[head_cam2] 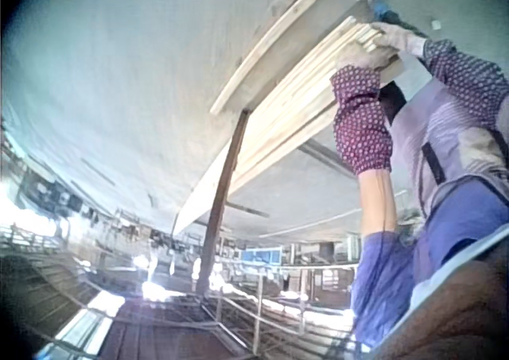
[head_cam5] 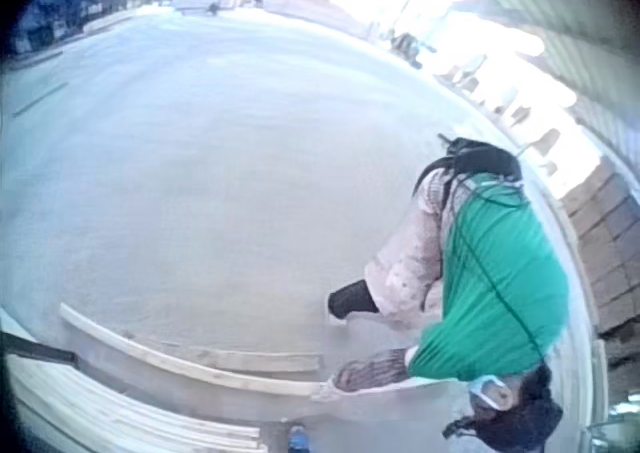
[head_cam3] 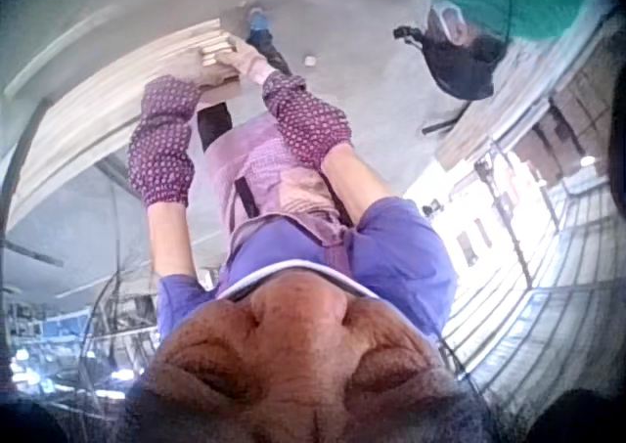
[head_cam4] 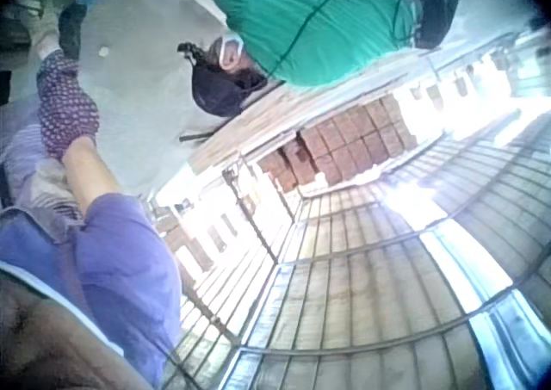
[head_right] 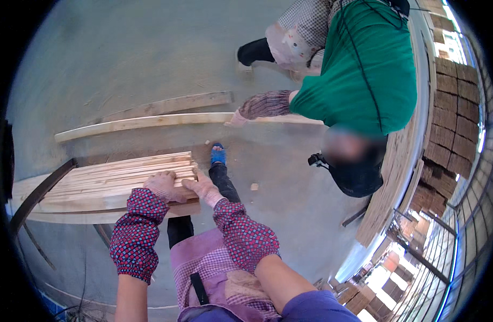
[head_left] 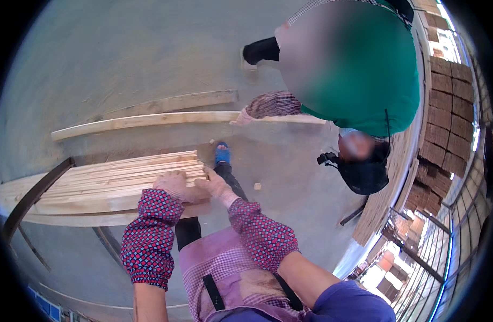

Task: The person stacks long wooden planks on a metal rack in a workshop. They pick up planks from the floor and arrange them in a pile, occasionally inspecting smaller wooden pieces. Another worker in a green shirt is seen moving planks in the background.

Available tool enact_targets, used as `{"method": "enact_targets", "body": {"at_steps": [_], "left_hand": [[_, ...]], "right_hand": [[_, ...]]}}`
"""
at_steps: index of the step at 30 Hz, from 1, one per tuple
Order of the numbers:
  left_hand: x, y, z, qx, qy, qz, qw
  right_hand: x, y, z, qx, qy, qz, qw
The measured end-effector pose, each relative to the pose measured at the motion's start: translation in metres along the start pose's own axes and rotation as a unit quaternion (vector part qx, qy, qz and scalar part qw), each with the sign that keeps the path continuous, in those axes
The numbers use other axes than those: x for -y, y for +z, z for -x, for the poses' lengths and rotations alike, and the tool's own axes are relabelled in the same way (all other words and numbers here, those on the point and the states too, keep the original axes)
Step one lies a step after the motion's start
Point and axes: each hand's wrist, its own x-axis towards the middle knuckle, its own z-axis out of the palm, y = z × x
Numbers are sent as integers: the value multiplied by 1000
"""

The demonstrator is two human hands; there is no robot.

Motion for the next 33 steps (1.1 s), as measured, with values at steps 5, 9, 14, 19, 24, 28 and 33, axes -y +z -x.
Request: {"method": "enact_targets", "body": {"at_steps": [5,9,14,19,24,28,33], "left_hand": [[1,5,2,0,-8,-11,1000],[-1,-1,12,29,-23,-7,999],[3,0,15,2,-8,2,1000],[4,-2,8,17,-10,3,1000],[1,-6,3,-7,-18,-32,999],[2,-18,6,-40,-53,-42,997],[10,-23,12,-125,-99,-24,987]], "right_hand": [[26,3,22,-42,49,140,988],[33,-2,49,-34,-39,64,997],[22,-11,50,-111,1,84,990],[25,-11,54,-121,58,82,988],[21,-15,51,-137,65,110,982],[18,-36,30,-92,133,102,982],[-22,-57,-9,-94,90,-24,991]]}}
